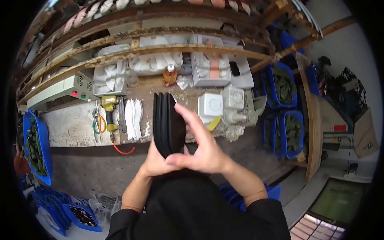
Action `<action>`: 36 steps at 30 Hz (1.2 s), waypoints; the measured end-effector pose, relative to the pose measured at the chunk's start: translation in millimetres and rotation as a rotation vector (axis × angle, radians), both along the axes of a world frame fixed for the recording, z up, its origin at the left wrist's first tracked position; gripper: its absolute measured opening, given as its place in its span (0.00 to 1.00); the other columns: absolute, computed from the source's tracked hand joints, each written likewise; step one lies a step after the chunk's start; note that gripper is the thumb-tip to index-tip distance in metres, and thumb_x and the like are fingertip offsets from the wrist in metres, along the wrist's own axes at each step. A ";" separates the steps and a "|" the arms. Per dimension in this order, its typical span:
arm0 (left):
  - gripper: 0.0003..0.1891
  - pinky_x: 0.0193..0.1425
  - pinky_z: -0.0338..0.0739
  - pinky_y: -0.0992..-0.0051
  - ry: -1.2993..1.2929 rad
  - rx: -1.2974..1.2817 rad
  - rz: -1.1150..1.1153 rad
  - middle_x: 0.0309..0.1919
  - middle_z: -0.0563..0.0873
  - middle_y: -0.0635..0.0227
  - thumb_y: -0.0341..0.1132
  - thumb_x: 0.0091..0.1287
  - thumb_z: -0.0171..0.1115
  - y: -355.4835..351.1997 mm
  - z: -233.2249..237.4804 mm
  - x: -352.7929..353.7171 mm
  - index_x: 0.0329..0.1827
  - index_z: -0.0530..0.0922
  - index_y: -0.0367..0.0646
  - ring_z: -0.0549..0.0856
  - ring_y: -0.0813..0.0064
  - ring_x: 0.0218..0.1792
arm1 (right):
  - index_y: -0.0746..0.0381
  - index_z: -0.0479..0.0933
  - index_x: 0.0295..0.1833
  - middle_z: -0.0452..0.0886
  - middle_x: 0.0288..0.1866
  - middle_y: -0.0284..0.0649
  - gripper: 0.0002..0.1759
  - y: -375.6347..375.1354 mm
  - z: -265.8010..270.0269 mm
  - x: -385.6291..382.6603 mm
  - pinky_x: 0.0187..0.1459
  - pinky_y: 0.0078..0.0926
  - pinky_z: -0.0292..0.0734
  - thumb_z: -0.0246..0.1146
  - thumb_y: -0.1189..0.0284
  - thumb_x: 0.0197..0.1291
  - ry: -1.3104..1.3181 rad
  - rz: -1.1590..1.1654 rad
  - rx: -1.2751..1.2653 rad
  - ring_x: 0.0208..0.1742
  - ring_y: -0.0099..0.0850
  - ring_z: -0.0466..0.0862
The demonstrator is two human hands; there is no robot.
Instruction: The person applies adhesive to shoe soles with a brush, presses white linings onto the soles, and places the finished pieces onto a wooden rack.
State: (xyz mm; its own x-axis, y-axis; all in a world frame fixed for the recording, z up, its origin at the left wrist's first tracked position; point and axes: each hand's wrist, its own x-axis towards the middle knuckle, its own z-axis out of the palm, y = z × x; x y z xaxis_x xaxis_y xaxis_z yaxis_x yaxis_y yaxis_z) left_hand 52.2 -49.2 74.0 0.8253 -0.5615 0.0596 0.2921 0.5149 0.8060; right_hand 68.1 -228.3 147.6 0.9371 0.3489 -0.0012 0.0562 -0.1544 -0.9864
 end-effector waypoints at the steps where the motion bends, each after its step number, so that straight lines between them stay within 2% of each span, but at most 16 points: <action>1: 0.53 0.50 0.87 0.62 0.097 -0.035 -0.058 0.77 0.68 0.46 0.23 0.60 0.72 6.4 -12.0 -5.3 0.86 0.50 0.32 0.85 0.59 0.58 | 0.66 0.49 0.87 0.67 0.79 0.55 0.65 -6.6 -7.3 -0.7 0.76 0.41 0.70 0.84 0.69 0.51 0.029 -0.022 0.005 0.76 0.44 0.74; 3: 0.50 0.48 0.88 0.62 0.272 -0.105 -0.153 0.75 0.70 0.43 0.22 0.56 0.71 22.0 -34.4 -8.1 0.84 0.56 0.30 0.85 0.57 0.56 | 0.69 0.56 0.84 0.76 0.70 0.49 0.54 -27.6 -33.2 10.3 0.65 0.32 0.78 0.80 0.67 0.59 0.170 -0.364 0.413 0.65 0.36 0.80; 5: 0.49 0.48 0.90 0.56 0.482 -0.352 -0.047 0.72 0.72 0.37 0.22 0.47 0.69 38.2 -37.5 -25.1 0.79 0.64 0.26 0.85 0.51 0.58 | 0.72 0.66 0.77 0.83 0.54 0.42 0.42 -85.9 -84.8 12.1 0.49 0.22 0.80 0.76 0.67 0.64 0.302 -0.619 0.020 0.49 0.28 0.84; 6: 0.49 0.48 0.90 0.56 0.508 -0.356 -0.070 0.72 0.72 0.37 0.22 0.47 0.69 43.3 -36.6 -28.0 0.79 0.64 0.26 0.85 0.51 0.58 | 0.72 0.66 0.77 0.83 0.54 0.42 0.42 -113.7 -120.0 2.1 0.49 0.22 0.80 0.76 0.67 0.64 0.320 -0.645 0.008 0.49 0.28 0.84; 8: 0.54 0.52 0.91 0.44 0.454 -0.544 0.223 0.76 0.67 0.34 0.24 0.44 0.68 51.8 -23.1 -26.0 0.82 0.59 0.29 0.83 0.49 0.62 | 0.70 0.77 0.67 0.84 0.39 0.40 0.32 -156.3 -191.0 -16.6 0.39 0.22 0.80 0.75 0.67 0.62 0.466 -0.739 -0.407 0.36 0.28 0.83; 10: 0.56 0.51 0.91 0.39 0.628 -0.520 0.472 0.79 0.60 0.31 0.25 0.45 0.64 55.0 -12.0 -30.2 0.85 0.53 0.33 0.80 0.46 0.65 | 0.72 0.80 0.62 0.83 0.34 0.39 0.28 -175.7 -238.8 -24.8 0.35 0.23 0.77 0.75 0.65 0.62 0.524 -0.685 -0.611 0.31 0.28 0.82; 11: 0.56 0.51 0.91 0.39 0.639 -0.518 0.475 0.79 0.60 0.31 0.25 0.45 0.64 62.4 -22.7 -33.1 0.85 0.53 0.33 0.80 0.46 0.65 | 0.72 0.80 0.62 0.83 0.34 0.39 0.28 -179.3 -255.0 -21.0 0.35 0.23 0.77 0.75 0.65 0.62 0.535 -0.681 -0.616 0.31 0.28 0.82; 13: 0.58 0.45 0.94 0.46 0.477 -0.630 0.302 0.82 0.53 0.31 0.29 0.52 0.71 82.9 -48.4 -37.1 0.88 0.47 0.39 0.79 0.44 0.66 | 0.72 0.83 0.56 0.85 0.33 0.40 0.24 -183.4 -283.6 -12.0 0.33 0.24 0.76 0.74 0.64 0.64 0.589 -0.585 -0.629 0.30 0.29 0.82; 14: 0.58 0.45 0.94 0.46 0.484 -0.629 0.306 0.82 0.53 0.31 0.29 0.52 0.71 81.4 -50.6 -37.8 0.88 0.47 0.39 0.79 0.44 0.66 | 0.72 0.83 0.56 0.85 0.33 0.40 0.24 -181.2 -278.0 -8.4 0.33 0.24 0.76 0.74 0.64 0.64 0.595 -0.581 -0.632 0.30 0.29 0.82; 18: 0.56 0.37 0.95 0.53 0.503 -0.819 0.194 0.81 0.55 0.32 0.40 0.63 0.74 77.3 -61.7 -37.1 0.88 0.44 0.44 0.79 0.42 0.64 | 0.70 0.85 0.57 0.87 0.36 0.39 0.18 -180.9 -241.1 -6.5 0.33 0.20 0.77 0.72 0.71 0.67 0.179 -0.320 -1.016 0.32 0.27 0.83; 19: 0.56 0.37 0.95 0.53 0.504 -0.830 0.194 0.81 0.55 0.32 0.40 0.63 0.74 76.7 -64.6 -35.4 0.88 0.44 0.44 0.79 0.42 0.64 | 0.70 0.85 0.57 0.87 0.36 0.39 0.18 -180.7 -235.5 -7.5 0.33 0.20 0.77 0.72 0.71 0.67 0.177 -0.318 -1.027 0.32 0.27 0.83; 23: 0.54 0.33 0.95 0.54 0.525 -0.921 0.137 0.78 0.57 0.32 0.52 0.69 0.72 72.2 -73.0 -33.4 0.89 0.43 0.49 0.80 0.42 0.61 | 0.68 0.87 0.49 0.89 0.37 0.41 0.12 -177.2 -209.5 -32.8 0.30 0.22 0.77 0.71 0.70 0.68 0.353 -0.581 -0.525 0.30 0.29 0.84; 24: 0.54 0.33 0.95 0.54 0.525 -0.936 0.148 0.78 0.57 0.32 0.52 0.69 0.72 69.3 -72.8 -30.4 0.89 0.43 0.49 0.80 0.42 0.61 | 0.68 0.87 0.49 0.89 0.37 0.41 0.12 -176.8 -210.2 -32.1 0.30 0.22 0.77 0.71 0.70 0.68 0.351 -0.570 -0.539 0.30 0.29 0.84; 28: 0.52 0.31 0.94 0.55 0.483 -0.884 0.094 0.74 0.60 0.33 0.54 0.70 0.69 63.0 -69.9 -18.8 0.88 0.44 0.50 0.81 0.42 0.58 | 0.68 0.87 0.48 0.89 0.32 0.39 0.10 -165.5 -237.6 -35.0 0.31 0.26 0.77 0.69 0.71 0.68 -0.019 -0.437 -0.674 0.28 0.32 0.85; 33: 0.54 0.31 0.95 0.55 0.506 -0.870 0.181 0.76 0.58 0.32 0.54 0.69 0.71 71.8 -66.8 -27.0 0.88 0.44 0.48 0.82 0.42 0.57 | 0.65 0.88 0.51 0.88 0.32 0.40 0.10 -163.0 -244.1 -37.7 0.30 0.23 0.77 0.67 0.73 0.71 0.008 -0.460 -0.981 0.26 0.28 0.84; 36: 0.53 0.30 0.94 0.55 0.511 -0.837 0.209 0.75 0.60 0.32 0.48 0.67 0.71 77.0 -62.5 -27.0 0.88 0.45 0.46 0.82 0.43 0.56 | 0.63 0.88 0.53 0.88 0.33 0.39 0.10 -165.3 -247.1 -41.4 0.30 0.21 0.77 0.66 0.73 0.72 0.219 -0.626 -0.774 0.26 0.26 0.84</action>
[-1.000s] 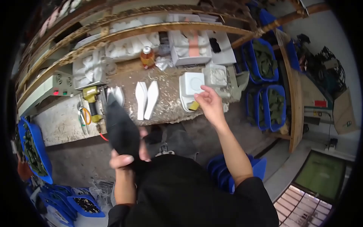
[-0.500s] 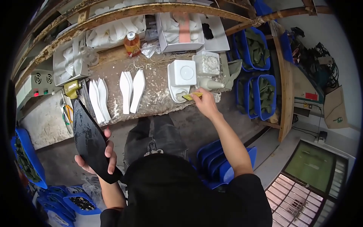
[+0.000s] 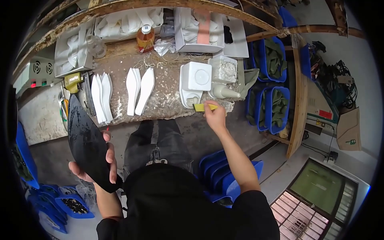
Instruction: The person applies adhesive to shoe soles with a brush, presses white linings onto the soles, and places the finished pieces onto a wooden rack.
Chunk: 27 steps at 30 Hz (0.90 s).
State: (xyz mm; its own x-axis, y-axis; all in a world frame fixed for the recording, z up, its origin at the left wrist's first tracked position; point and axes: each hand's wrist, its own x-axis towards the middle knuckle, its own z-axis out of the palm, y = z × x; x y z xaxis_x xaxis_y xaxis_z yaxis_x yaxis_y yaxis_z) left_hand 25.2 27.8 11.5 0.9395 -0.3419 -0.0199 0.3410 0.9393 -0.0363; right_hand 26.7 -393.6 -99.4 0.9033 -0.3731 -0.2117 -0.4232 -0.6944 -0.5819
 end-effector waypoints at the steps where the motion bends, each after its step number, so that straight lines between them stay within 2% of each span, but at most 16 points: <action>1: 0.53 0.30 0.94 0.55 0.009 0.013 0.002 0.74 0.60 0.32 0.44 0.66 0.71 0.9 1.1 -0.6 0.88 0.45 0.45 0.82 0.43 0.55 | 0.63 0.88 0.54 0.88 0.33 0.39 0.10 -1.6 -0.3 -3.8 0.30 0.20 0.78 0.66 0.72 0.72 0.031 -0.118 0.106 0.27 0.25 0.84; 2: 0.53 0.30 0.94 0.56 0.017 0.025 0.003 0.74 0.61 0.31 0.41 0.65 0.72 1.3 1.9 -1.6 0.88 0.45 0.44 0.82 0.43 0.55 | 0.62 0.88 0.55 0.88 0.34 0.39 0.11 -2.8 -0.8 -7.5 0.31 0.19 0.78 0.66 0.72 0.73 0.062 -0.238 0.212 0.27 0.24 0.84; 8: 0.55 0.27 0.93 0.61 -0.076 0.202 -0.094 0.75 0.62 0.28 0.29 0.55 0.68 10.3 -18.6 -11.5 0.87 0.47 0.40 0.81 0.39 0.63 | 0.61 0.89 0.55 0.88 0.34 0.37 0.10 -4.2 -2.0 -24.3 0.30 0.17 0.77 0.68 0.72 0.72 0.122 -0.258 0.529 0.28 0.22 0.84; 12: 0.57 0.44 0.94 0.54 0.145 0.156 -0.149 0.79 0.62 0.31 0.25 0.45 0.62 5.0 -8.4 -11.6 0.87 0.52 0.39 0.74 0.40 0.75 | 0.62 0.88 0.56 0.87 0.34 0.35 0.11 -11.3 -1.0 -17.3 0.29 0.15 0.76 0.69 0.72 0.72 0.033 -0.199 0.450 0.30 0.21 0.84; 13: 0.57 0.44 0.94 0.54 0.148 0.158 -0.145 0.79 0.62 0.31 0.25 0.45 0.62 -0.1 -3.3 -10.8 0.87 0.52 0.39 0.74 0.40 0.75 | 0.62 0.88 0.56 0.87 0.34 0.35 0.11 -13.9 -6.1 -13.8 0.29 0.15 0.76 0.69 0.72 0.72 0.037 -0.195 0.453 0.30 0.21 0.84; 17: 0.59 0.68 0.83 0.44 0.454 0.390 0.031 0.83 0.60 0.39 0.27 0.41 0.63 -23.2 18.0 -7.6 0.86 0.55 0.39 0.65 0.45 0.83 | 0.62 0.87 0.57 0.87 0.33 0.35 0.12 -20.1 -40.8 -3.4 0.28 0.15 0.75 0.69 0.72 0.72 0.090 -0.102 0.560 0.31 0.20 0.84; 18: 0.59 0.68 0.83 0.44 0.453 0.394 0.036 0.83 0.60 0.39 0.27 0.41 0.63 -22.1 17.0 -8.2 0.86 0.55 0.39 0.65 0.45 0.83 | 0.62 0.87 0.57 0.87 0.33 0.35 0.12 -20.0 -43.2 -0.9 0.28 0.15 0.75 0.69 0.72 0.72 0.089 -0.098 0.565 0.31 0.20 0.84; 22: 0.59 0.80 0.72 0.45 0.345 0.334 -0.075 0.88 0.54 0.59 0.25 0.42 0.60 -3.1 1.8 -21.5 0.88 0.53 0.44 0.52 0.51 0.88 | 0.62 0.87 0.58 0.86 0.33 0.35 0.12 -18.5 -44.3 1.2 0.27 0.14 0.73 0.69 0.72 0.73 0.095 -0.225 0.647 0.29 0.19 0.82; 25: 0.58 0.80 0.71 0.44 0.296 0.383 -0.083 0.87 0.58 0.56 0.25 0.42 0.60 10.4 -19.0 -28.1 0.87 0.55 0.43 0.58 0.50 0.86 | 0.63 0.85 0.59 0.85 0.34 0.37 0.13 -18.0 -11.7 1.6 0.25 0.15 0.71 0.68 0.72 0.74 0.154 -0.194 0.652 0.27 0.20 0.80; 27: 0.57 0.80 0.70 0.43 0.247 0.419 -0.097 0.85 0.63 0.53 0.25 0.42 0.60 12.7 -32.8 -30.4 0.86 0.57 0.41 0.63 0.49 0.84 | 0.66 0.82 0.62 0.84 0.34 0.40 0.14 -10.8 51.2 -8.0 0.24 0.15 0.71 0.66 0.73 0.75 0.037 -0.301 1.032 0.26 0.22 0.79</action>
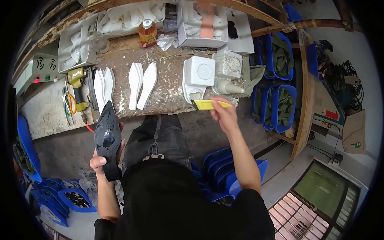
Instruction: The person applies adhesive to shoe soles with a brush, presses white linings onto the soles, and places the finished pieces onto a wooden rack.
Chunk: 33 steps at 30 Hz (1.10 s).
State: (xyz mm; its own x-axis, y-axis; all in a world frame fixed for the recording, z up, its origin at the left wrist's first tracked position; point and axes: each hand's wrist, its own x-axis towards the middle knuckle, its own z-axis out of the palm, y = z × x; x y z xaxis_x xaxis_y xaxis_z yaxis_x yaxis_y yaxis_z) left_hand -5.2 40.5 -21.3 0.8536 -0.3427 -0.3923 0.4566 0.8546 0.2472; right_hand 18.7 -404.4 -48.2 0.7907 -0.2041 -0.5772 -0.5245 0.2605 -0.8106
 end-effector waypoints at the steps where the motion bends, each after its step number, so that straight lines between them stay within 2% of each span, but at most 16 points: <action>1: 0.57 0.80 0.70 0.43 -0.009 -0.014 -0.005 0.85 0.63 0.53 0.25 0.42 0.60 -3.2 -5.7 0.3 0.86 0.57 0.41 0.63 0.49 0.84 | 0.67 0.81 0.62 0.84 0.35 0.42 0.15 12.3 40.2 0.4 0.24 0.15 0.71 0.65 0.74 0.75 -0.095 -0.057 0.022 0.26 0.23 0.79; 3: 0.55 0.81 0.70 0.42 0.003 0.048 -0.115 0.81 0.69 0.51 0.25 0.41 0.60 -13.7 -15.0 2.3 0.85 0.60 0.39 0.69 0.48 0.80 | 0.68 0.79 0.63 0.84 0.35 0.43 0.15 40.0 116.3 -5.9 0.24 0.14 0.72 0.64 0.74 0.76 -0.204 -0.135 0.015 0.27 0.24 0.80; 5: 0.54 0.81 0.69 0.42 -0.019 0.120 -0.196 0.77 0.75 0.50 0.25 0.41 0.61 -23.3 -18.0 13.6 0.83 0.62 0.36 0.75 0.47 0.76 | 0.68 0.78 0.64 0.83 0.35 0.44 0.15 70.3 166.1 -3.5 0.24 0.16 0.72 0.61 0.75 0.77 -0.437 -0.020 -0.215 0.27 0.26 0.81; 7: 0.50 0.78 0.71 0.38 -0.085 0.033 -0.206 0.69 0.82 0.49 0.23 0.42 0.65 -55.9 6.7 33.1 0.79 0.68 0.34 0.83 0.50 0.67 | 0.69 0.81 0.60 0.86 0.37 0.46 0.12 106.0 184.3 -2.9 0.26 0.19 0.75 0.63 0.78 0.74 -0.569 -0.016 -0.275 0.28 0.27 0.82; 8: 0.49 0.77 0.73 0.42 -0.145 0.009 -0.259 0.69 0.83 0.50 0.22 0.43 0.66 -66.6 25.0 43.5 0.79 0.68 0.35 0.84 0.53 0.65 | 0.69 0.81 0.60 0.86 0.37 0.46 0.12 122.8 182.9 6.4 0.26 0.19 0.75 0.63 0.78 0.74 -0.590 0.000 -0.246 0.28 0.27 0.82; 10: 0.49 0.75 0.75 0.51 -0.277 -0.062 -0.274 0.67 0.84 0.52 0.22 0.44 0.66 -84.7 45.1 54.1 0.79 0.67 0.35 0.85 0.55 0.63 | 0.67 0.81 0.59 0.88 0.39 0.49 0.17 149.0 182.3 21.0 0.27 0.18 0.76 0.65 0.85 0.65 -0.857 0.601 -0.794 0.26 0.29 0.82; 16: 0.50 0.74 0.74 0.60 -0.295 -0.077 -0.174 0.67 0.84 0.54 0.23 0.44 0.67 -63.7 91.9 55.1 0.80 0.66 0.36 0.84 0.58 0.63 | 0.69 0.87 0.50 0.92 0.45 0.47 0.16 167.1 223.7 24.1 0.33 0.22 0.81 0.71 0.89 0.54 -1.078 0.442 -0.715 0.27 0.29 0.84; 25: 0.52 0.76 0.72 0.62 -0.344 0.052 -0.038 0.69 0.82 0.57 0.22 0.43 0.67 -36.0 113.5 40.6 0.81 0.65 0.39 0.83 0.61 0.65 | 0.67 0.88 0.50 0.92 0.45 0.45 0.19 211.0 241.1 36.2 0.33 0.22 0.81 0.70 0.90 0.51 -1.262 0.717 -0.914 0.28 0.31 0.85; 30: 0.55 0.78 0.70 0.62 -0.396 0.020 -0.066 0.72 0.80 0.57 0.21 0.42 0.68 -19.5 100.1 35.5 0.84 0.62 0.40 0.81 0.61 0.68 | 0.64 0.87 0.51 0.93 0.44 0.46 0.19 216.7 249.8 52.3 0.33 0.23 0.80 0.68 0.90 0.54 -1.295 0.844 -0.868 0.30 0.32 0.86; 33: 0.58 0.79 0.69 0.62 -0.431 0.060 -0.005 0.73 0.79 0.57 0.21 0.40 0.68 -15.7 111.4 35.4 0.85 0.60 0.40 0.79 0.60 0.70 | 0.65 0.87 0.51 0.93 0.45 0.44 0.20 214.5 254.0 70.9 0.33 0.23 0.79 0.69 0.90 0.52 -1.252 0.800 -0.806 0.30 0.31 0.84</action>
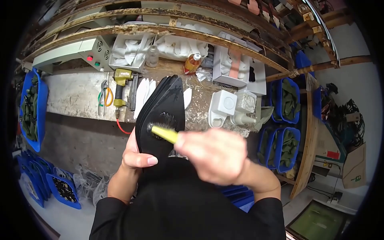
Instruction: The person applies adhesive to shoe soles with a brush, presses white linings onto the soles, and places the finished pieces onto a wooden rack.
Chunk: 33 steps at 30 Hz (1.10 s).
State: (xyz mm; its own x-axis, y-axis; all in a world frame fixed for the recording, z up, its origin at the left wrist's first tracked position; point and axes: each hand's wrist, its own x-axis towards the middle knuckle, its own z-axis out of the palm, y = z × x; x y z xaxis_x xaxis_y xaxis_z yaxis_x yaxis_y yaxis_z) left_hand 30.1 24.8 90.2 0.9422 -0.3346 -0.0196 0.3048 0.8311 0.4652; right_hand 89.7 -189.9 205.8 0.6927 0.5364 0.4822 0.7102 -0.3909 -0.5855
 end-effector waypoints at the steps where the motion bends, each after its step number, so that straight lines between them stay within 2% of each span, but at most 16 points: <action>1: 0.59 0.79 0.68 0.62 -0.015 0.012 0.018 0.74 0.78 0.57 0.21 0.40 0.68 0.5 4.7 -1.2 0.86 0.59 0.40 0.79 0.59 0.71 | 0.65 0.88 0.51 0.92 0.46 0.43 0.20 -1.7 1.6 2.0 0.33 0.22 0.79 0.70 0.90 0.51 0.032 -0.028 0.029 0.30 0.30 0.83; 3: 0.60 0.79 0.68 0.62 -0.030 0.021 0.042 0.75 0.77 0.57 0.21 0.39 0.68 1.8 6.3 -2.8 0.86 0.58 0.40 0.78 0.59 0.71 | 0.65 0.88 0.50 0.92 0.46 0.42 0.21 0.2 5.3 -1.1 0.33 0.22 0.79 0.70 0.89 0.49 0.064 -0.050 0.054 0.30 0.30 0.82; 7: 0.64 0.81 0.66 0.61 -0.125 0.043 0.030 0.77 0.75 0.56 0.23 0.36 0.68 14.4 -3.0 -2.1 0.88 0.55 0.41 0.77 0.57 0.73 | 0.65 0.88 0.51 0.92 0.47 0.42 0.19 15.5 5.9 -26.6 0.32 0.22 0.77 0.69 0.87 0.52 -0.150 0.053 -0.097 0.28 0.28 0.79; 8: 0.64 0.81 0.66 0.61 -0.122 0.046 0.022 0.77 0.75 0.56 0.23 0.36 0.68 14.6 -2.7 -4.4 0.88 0.55 0.41 0.77 0.57 0.73 | 0.65 0.88 0.51 0.92 0.46 0.42 0.16 14.8 2.2 -20.3 0.31 0.21 0.75 0.68 0.85 0.56 -0.118 0.005 -0.021 0.28 0.27 0.78; 9: 0.63 0.78 0.69 0.56 -0.094 0.047 0.034 0.77 0.75 0.54 0.22 0.34 0.67 14.3 -1.5 -6.5 0.87 0.56 0.40 0.77 0.53 0.72 | 0.66 0.87 0.51 0.91 0.45 0.42 0.14 13.3 -1.9 -7.7 0.29 0.20 0.74 0.67 0.84 0.60 -0.090 -0.041 0.056 0.28 0.25 0.77; 10: 0.63 0.76 0.72 0.50 -0.066 0.049 0.049 0.76 0.76 0.52 0.22 0.33 0.66 13.6 0.4 -8.9 0.86 0.57 0.40 0.78 0.50 0.72 | 0.66 0.87 0.51 0.91 0.45 0.42 0.14 10.8 -3.4 4.2 0.29 0.20 0.74 0.67 0.84 0.60 -0.094 -0.044 0.058 0.28 0.25 0.77; 12: 0.63 0.71 0.77 0.39 -0.015 0.047 0.079 0.75 0.76 0.48 0.21 0.30 0.63 12.4 3.5 -12.8 0.84 0.60 0.39 0.79 0.42 0.70 | 0.66 0.87 0.53 0.90 0.42 0.39 0.11 3.4 -2.1 21.9 0.28 0.18 0.71 0.64 0.81 0.68 0.529 -0.363 0.525 0.28 0.20 0.76; 13: 0.63 0.71 0.77 0.39 -0.021 0.044 0.076 0.75 0.76 0.48 0.21 0.30 0.63 12.2 2.2 -13.6 0.84 0.60 0.39 0.79 0.42 0.70 | 0.66 0.87 0.53 0.90 0.42 0.39 0.11 -0.8 1.2 19.3 0.28 0.18 0.71 0.64 0.81 0.68 0.521 -0.365 0.524 0.28 0.20 0.76; 17: 0.64 0.70 0.79 0.40 -0.128 -0.003 0.060 0.76 0.75 0.46 0.21 0.30 0.63 16.0 -15.4 -17.8 0.85 0.58 0.39 0.78 0.41 0.71 | 0.67 0.87 0.54 0.88 0.40 0.38 0.10 -12.3 7.4 -0.4 0.27 0.15 0.68 0.65 0.79 0.71 0.660 -0.077 0.737 0.28 0.18 0.75; 22: 0.64 0.70 0.79 0.40 -0.057 -0.116 0.008 0.77 0.73 0.45 0.21 0.30 0.63 6.5 -3.2 -18.3 0.86 0.57 0.39 0.78 0.41 0.72 | 0.67 0.87 0.54 0.87 0.39 0.39 0.11 -12.4 -1.3 33.7 0.26 0.14 0.67 0.67 0.79 0.68 0.729 -0.329 0.749 0.26 0.18 0.74; 23: 0.64 0.70 0.79 0.40 -0.068 -0.119 0.019 0.77 0.73 0.45 0.21 0.30 0.63 5.1 -3.6 -15.8 0.86 0.57 0.39 0.78 0.41 0.72 | 0.67 0.87 0.54 0.87 0.39 0.39 0.11 -8.2 0.2 34.1 0.26 0.14 0.67 0.67 0.79 0.68 0.723 -0.316 0.743 0.26 0.18 0.74; 27: 0.60 0.79 0.70 0.52 -0.112 -0.179 0.002 0.76 0.76 0.53 0.22 0.36 0.66 3.4 -6.3 -23.9 0.85 0.60 0.42 0.79 0.51 0.72 | 0.68 0.87 0.54 0.88 0.39 0.39 0.12 6.0 1.3 -11.8 0.26 0.14 0.66 0.67 0.80 0.67 0.536 -0.265 0.417 0.25 0.19 0.73; 28: 0.60 0.79 0.70 0.52 -0.110 -0.180 -0.012 0.76 0.76 0.53 0.22 0.36 0.66 2.6 -6.1 -24.8 0.85 0.60 0.42 0.79 0.51 0.72 | 0.68 0.87 0.54 0.88 0.39 0.39 0.12 3.1 1.4 -15.0 0.26 0.14 0.66 0.67 0.80 0.67 0.534 -0.279 0.420 0.25 0.19 0.73; 32: 0.64 0.77 0.72 0.43 -0.027 0.012 0.099 0.80 0.71 0.46 0.25 0.32 0.65 -1.3 -1.6 -27.5 0.87 0.56 0.40 0.76 0.44 0.74 | 0.68 0.88 0.53 0.88 0.38 0.40 0.12 -9.2 2.5 -9.2 0.27 0.16 0.68 0.64 0.83 0.67 0.683 -0.330 0.820 0.24 0.20 0.73; 33: 0.64 0.77 0.72 0.43 -0.017 0.021 0.097 0.80 0.71 0.46 0.25 0.32 0.65 -1.5 0.7 -30.9 0.87 0.56 0.40 0.76 0.44 0.74 | 0.68 0.88 0.53 0.88 0.38 0.40 0.12 -7.5 0.5 -10.2 0.27 0.16 0.68 0.64 0.83 0.67 0.694 -0.334 0.828 0.24 0.20 0.73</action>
State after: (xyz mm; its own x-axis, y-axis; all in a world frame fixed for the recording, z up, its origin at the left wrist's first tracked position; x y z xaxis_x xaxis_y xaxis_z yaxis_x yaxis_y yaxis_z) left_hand -0.7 23.2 90.8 0.9703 -0.2417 -0.0094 0.2155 0.8462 0.4874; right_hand 79.5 -197.4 206.3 0.9978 -0.0315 0.0588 0.0637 0.1910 -0.9795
